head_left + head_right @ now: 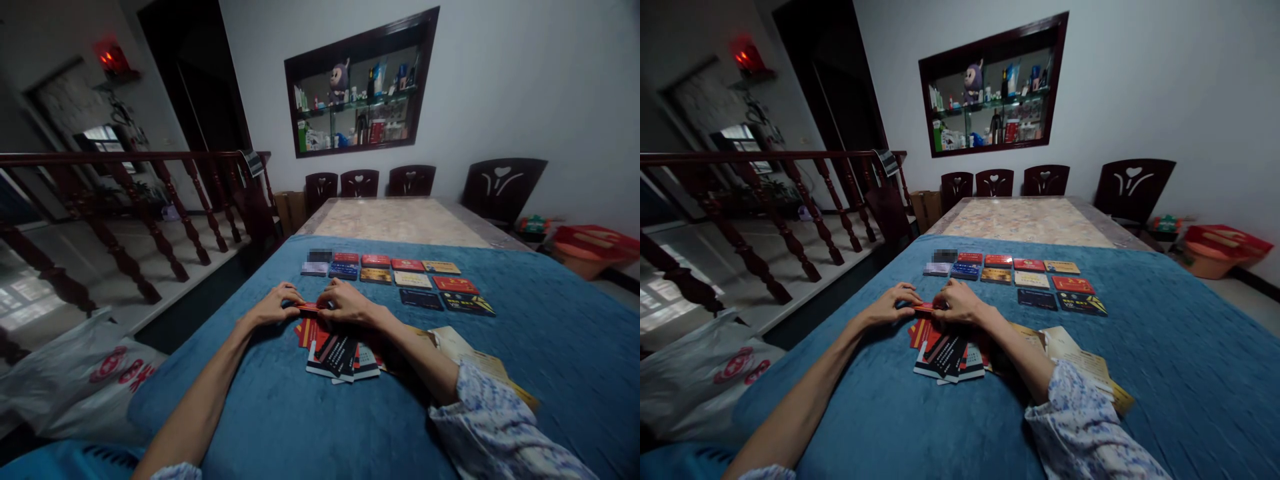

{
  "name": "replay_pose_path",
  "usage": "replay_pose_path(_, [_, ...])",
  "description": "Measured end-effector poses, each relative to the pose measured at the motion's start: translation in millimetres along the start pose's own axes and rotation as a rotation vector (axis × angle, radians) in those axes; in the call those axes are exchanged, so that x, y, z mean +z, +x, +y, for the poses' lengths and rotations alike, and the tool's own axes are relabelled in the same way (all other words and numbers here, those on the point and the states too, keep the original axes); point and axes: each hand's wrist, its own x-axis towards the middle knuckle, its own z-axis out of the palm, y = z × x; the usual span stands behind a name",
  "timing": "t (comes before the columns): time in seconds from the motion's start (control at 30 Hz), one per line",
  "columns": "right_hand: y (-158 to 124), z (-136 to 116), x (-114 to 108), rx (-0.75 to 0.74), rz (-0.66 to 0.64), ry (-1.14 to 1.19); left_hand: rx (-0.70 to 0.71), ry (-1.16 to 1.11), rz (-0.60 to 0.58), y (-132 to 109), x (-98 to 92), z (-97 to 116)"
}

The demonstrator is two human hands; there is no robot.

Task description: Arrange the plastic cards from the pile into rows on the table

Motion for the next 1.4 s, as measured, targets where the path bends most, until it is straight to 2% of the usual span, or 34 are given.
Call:
replay_pose_path(0.23, [-4, -7, -11, 0.006, 0.067, -0.013, 0.002, -0.07, 0.068, -1, -1.3, -1])
replay_pose_path(0.4, [-4, -8, -12, 0.004, 0.059, -0.081, -0.006, -0.056, 0.082, 0, -1.4, -3])
replay_pose_path(0.8, [3, 11, 14, 0.107, 0.186, -0.156, -0.023, -0.014, 0.269, 3, 8.3, 2])
replay_pose_path(1.1, [4, 11, 19, 0.196, 0.139, -0.238, -0.065, -0.025, 0.4, 4, 17.6, 4])
replay_pose_path(1.4, [4, 3, 17, 0.227, 0.083, -0.264, -0.067, 0.063, 0.413, 7, 24.6, 0])
